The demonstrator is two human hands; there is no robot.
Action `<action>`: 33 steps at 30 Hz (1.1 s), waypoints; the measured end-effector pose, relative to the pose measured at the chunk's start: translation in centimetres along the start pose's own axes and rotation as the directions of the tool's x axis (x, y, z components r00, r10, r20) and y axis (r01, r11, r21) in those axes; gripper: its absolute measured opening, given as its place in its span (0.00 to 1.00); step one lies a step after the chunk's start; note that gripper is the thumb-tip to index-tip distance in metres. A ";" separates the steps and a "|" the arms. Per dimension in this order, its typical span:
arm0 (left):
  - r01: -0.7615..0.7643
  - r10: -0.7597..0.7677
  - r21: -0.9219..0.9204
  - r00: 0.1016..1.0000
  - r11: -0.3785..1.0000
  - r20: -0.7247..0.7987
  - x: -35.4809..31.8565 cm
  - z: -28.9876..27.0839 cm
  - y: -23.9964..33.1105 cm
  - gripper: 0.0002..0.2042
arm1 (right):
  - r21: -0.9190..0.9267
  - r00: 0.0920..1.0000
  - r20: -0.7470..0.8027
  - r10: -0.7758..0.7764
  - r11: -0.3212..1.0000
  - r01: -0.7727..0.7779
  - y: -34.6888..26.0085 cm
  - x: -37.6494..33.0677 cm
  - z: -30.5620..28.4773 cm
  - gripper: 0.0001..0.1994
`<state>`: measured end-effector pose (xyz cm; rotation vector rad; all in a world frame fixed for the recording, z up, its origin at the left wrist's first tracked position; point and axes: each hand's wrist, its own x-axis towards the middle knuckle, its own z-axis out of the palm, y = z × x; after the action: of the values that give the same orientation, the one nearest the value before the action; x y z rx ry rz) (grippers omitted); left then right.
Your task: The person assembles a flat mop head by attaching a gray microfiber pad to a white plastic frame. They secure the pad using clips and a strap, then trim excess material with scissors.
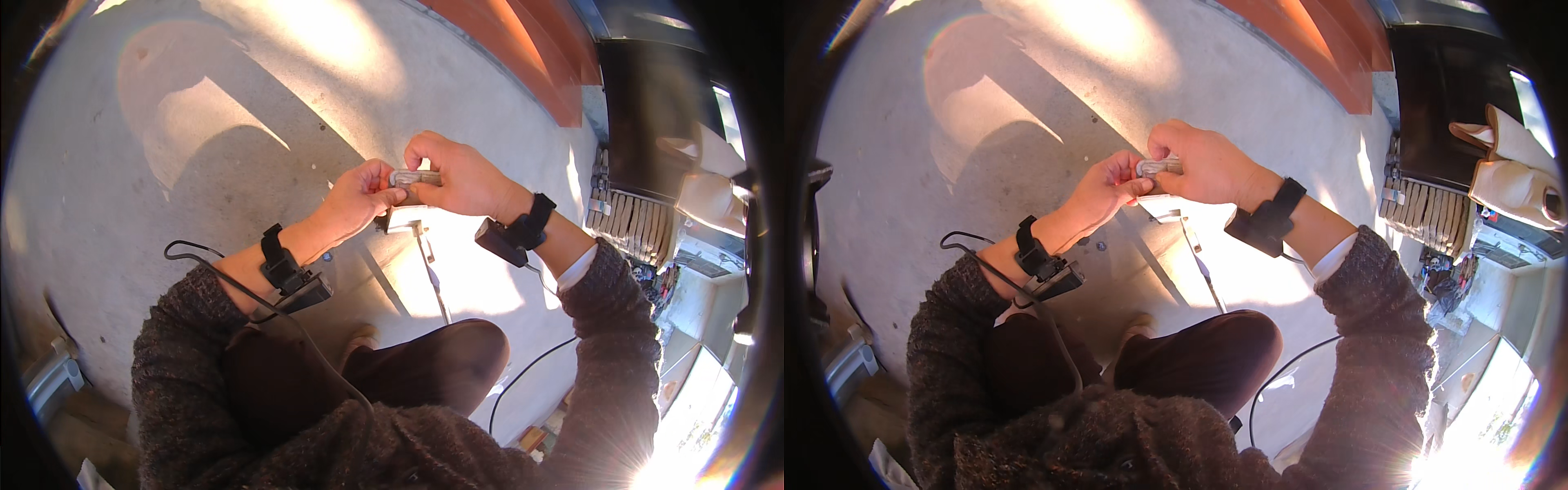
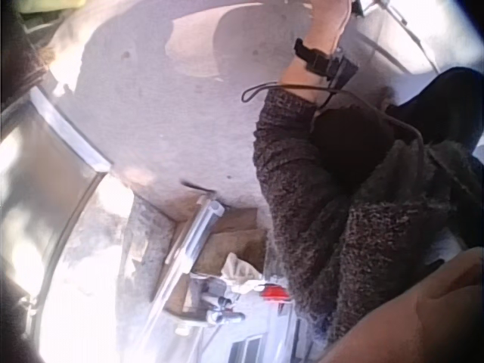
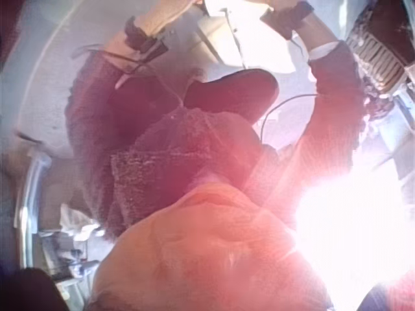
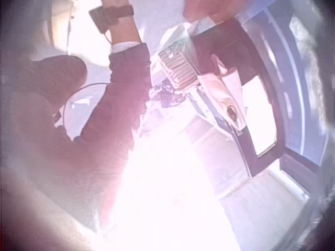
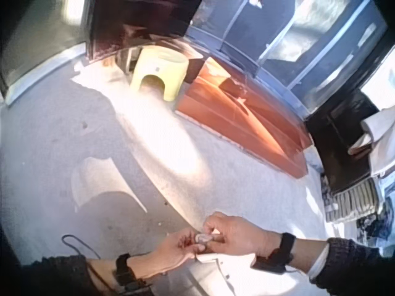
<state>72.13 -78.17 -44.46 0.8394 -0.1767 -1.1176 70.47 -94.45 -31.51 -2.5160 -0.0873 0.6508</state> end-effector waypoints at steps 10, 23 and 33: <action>-0.106 0.106 0.016 0.994 0.994 0.002 0.0 -0.4 -0.3 0.05 | -0.186 0.993 -0.060 -0.102 0.978 0.089 -0.6 -0.5 0.1 0.07; 0.236 -0.197 -0.408 0.971 0.882 0.134 0.9 -1.1 -0.1 0.03 | -0.182 0.964 0.218 0.154 0.977 -0.115 -0.5 0.1 -0.2 0.14; 0.168 -0.121 -0.419 0.983 0.893 0.135 1.1 -1.4 0.2 0.03 | -0.210 0.940 0.285 0.185 0.969 -0.127 -0.7 1.4 -0.3 0.15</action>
<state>73.45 -78.35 -45.60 0.4025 0.0484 -1.2822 71.87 -93.78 -31.50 -2.6006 -0.0609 1.1425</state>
